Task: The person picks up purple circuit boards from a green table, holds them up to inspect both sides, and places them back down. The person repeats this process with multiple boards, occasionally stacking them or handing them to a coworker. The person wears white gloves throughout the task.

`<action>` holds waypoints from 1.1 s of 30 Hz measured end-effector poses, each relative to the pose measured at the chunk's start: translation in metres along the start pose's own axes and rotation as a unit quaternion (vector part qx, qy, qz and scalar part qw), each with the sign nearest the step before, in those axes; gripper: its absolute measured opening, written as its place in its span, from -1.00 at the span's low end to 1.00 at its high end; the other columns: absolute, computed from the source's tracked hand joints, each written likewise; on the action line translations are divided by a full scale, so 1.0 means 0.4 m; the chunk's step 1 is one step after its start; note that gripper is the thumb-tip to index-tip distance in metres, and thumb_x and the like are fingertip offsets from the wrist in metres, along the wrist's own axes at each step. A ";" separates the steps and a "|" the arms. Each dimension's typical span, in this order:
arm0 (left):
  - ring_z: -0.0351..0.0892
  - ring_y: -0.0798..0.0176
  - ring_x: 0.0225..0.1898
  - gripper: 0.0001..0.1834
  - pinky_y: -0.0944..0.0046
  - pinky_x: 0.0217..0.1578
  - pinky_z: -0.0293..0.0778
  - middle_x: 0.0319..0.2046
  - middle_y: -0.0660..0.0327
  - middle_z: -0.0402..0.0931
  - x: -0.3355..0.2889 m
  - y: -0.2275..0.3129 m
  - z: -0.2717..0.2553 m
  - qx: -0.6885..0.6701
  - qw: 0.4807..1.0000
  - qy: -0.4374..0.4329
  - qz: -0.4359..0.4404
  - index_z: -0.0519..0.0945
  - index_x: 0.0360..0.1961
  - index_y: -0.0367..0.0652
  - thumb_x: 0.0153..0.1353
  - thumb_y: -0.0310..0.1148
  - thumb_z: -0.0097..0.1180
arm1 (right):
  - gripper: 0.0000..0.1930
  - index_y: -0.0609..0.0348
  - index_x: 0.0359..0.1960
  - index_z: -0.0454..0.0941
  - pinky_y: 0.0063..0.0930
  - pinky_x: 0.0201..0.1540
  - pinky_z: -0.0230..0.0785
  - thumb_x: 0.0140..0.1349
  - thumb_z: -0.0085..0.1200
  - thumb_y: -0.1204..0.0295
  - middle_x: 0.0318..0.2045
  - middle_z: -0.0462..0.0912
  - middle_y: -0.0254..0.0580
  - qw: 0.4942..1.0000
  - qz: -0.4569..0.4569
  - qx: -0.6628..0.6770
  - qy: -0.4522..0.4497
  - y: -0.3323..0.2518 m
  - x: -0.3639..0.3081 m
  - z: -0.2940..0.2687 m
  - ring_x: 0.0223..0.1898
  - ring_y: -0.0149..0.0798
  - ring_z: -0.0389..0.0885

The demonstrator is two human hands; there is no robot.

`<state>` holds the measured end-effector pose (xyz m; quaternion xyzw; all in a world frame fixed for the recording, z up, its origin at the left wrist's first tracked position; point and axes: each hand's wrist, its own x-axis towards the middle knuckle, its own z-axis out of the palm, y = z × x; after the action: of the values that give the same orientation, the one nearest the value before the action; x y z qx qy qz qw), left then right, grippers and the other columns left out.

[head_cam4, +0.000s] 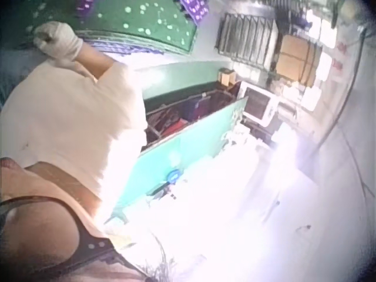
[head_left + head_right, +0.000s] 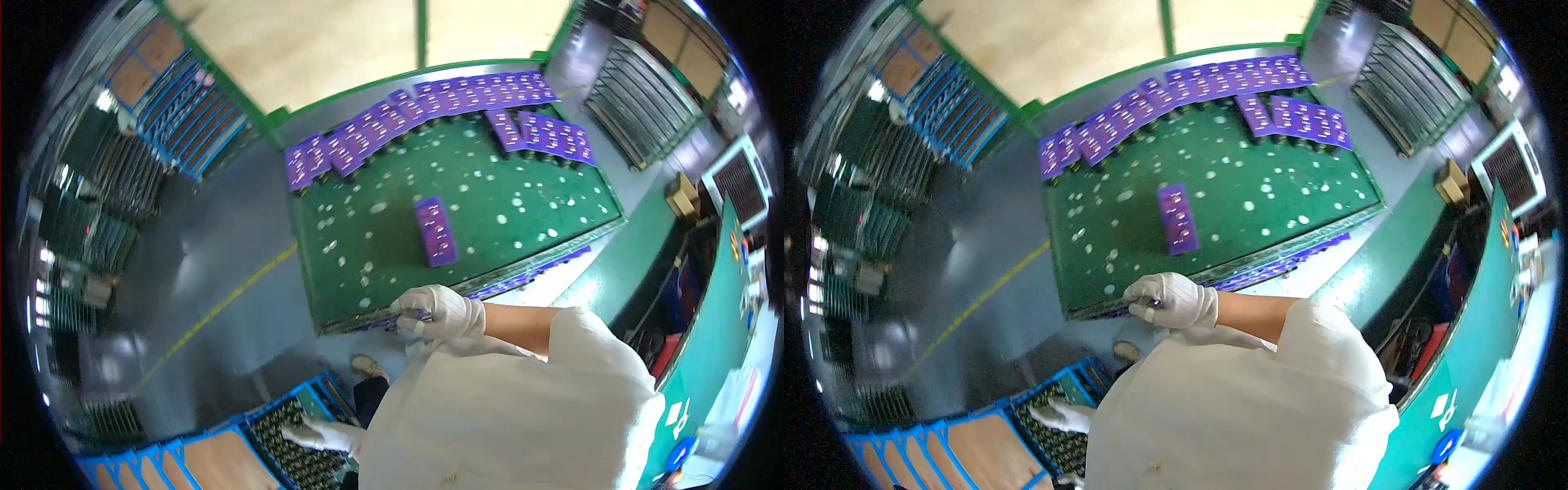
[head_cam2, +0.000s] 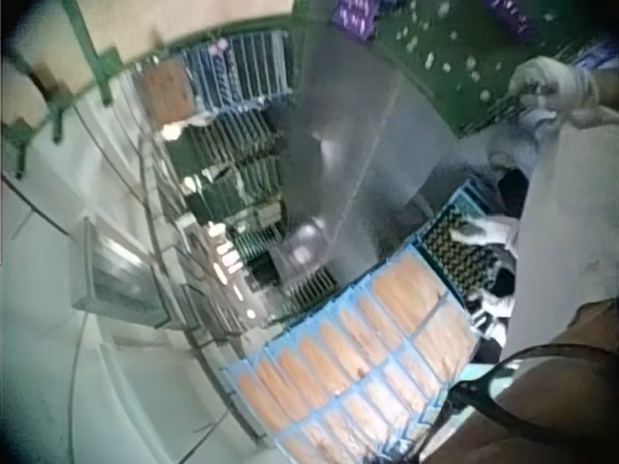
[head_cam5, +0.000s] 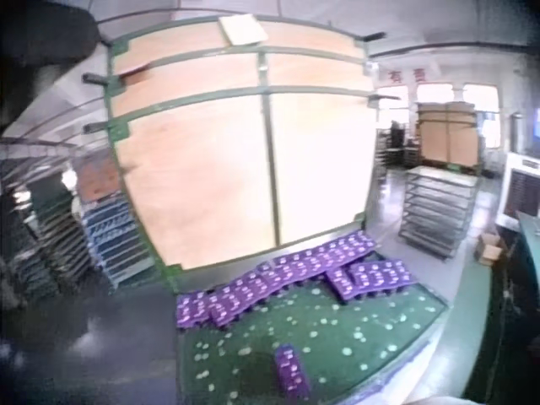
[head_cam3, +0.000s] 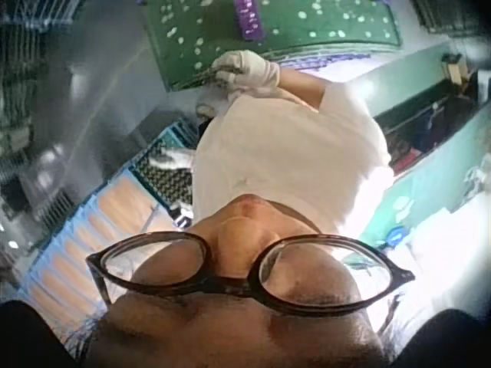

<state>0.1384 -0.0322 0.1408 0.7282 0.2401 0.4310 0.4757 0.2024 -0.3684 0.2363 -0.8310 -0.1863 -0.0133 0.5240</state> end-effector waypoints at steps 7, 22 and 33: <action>0.14 -0.28 0.34 -0.39 -0.16 0.34 0.04 0.26 -0.19 0.24 -0.181 0.206 0.410 0.062 0.784 -0.505 0.356 0.43 0.17 -0.24 0.11 -0.22 0.28 | -0.86 0.14 -0.23 0.59 -0.27 -0.19 0.55 0.16 0.16 0.48 -0.33 0.69 -0.08 0.943 -0.060 -0.063 0.321 0.186 -0.120 -0.238 -0.26 -0.06 0.70; -0.02 -0.06 0.46 -0.22 -0.34 0.36 -0.09 0.34 0.07 0.25 -0.403 0.334 0.624 0.325 0.747 -0.528 0.240 0.43 0.26 -0.11 0.03 0.03 0.27 | -0.60 0.04 -0.18 0.57 -0.09 0.12 0.23 0.03 0.20 0.07 -0.22 0.61 -0.13 0.617 0.408 -0.279 0.612 0.539 0.072 -0.534 -0.04 -0.02 0.50; 0.38 -0.04 0.11 -0.55 -0.15 0.10 0.23 0.01 0.08 0.47 -0.381 0.300 0.615 0.085 0.844 -0.451 0.279 0.70 -0.35 -0.08 -0.15 0.05 0.32 | -0.76 0.19 -0.16 0.61 -0.42 -0.24 0.40 0.09 0.11 0.56 -0.30 0.61 -0.31 0.790 0.257 0.140 0.539 0.440 -0.044 -0.490 -0.35 -0.41 0.49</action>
<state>0.2635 -0.3195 0.1448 0.9161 -0.1782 0.1474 0.3277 0.2769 -0.6126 0.1686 -0.6238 0.3474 -0.2975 0.6337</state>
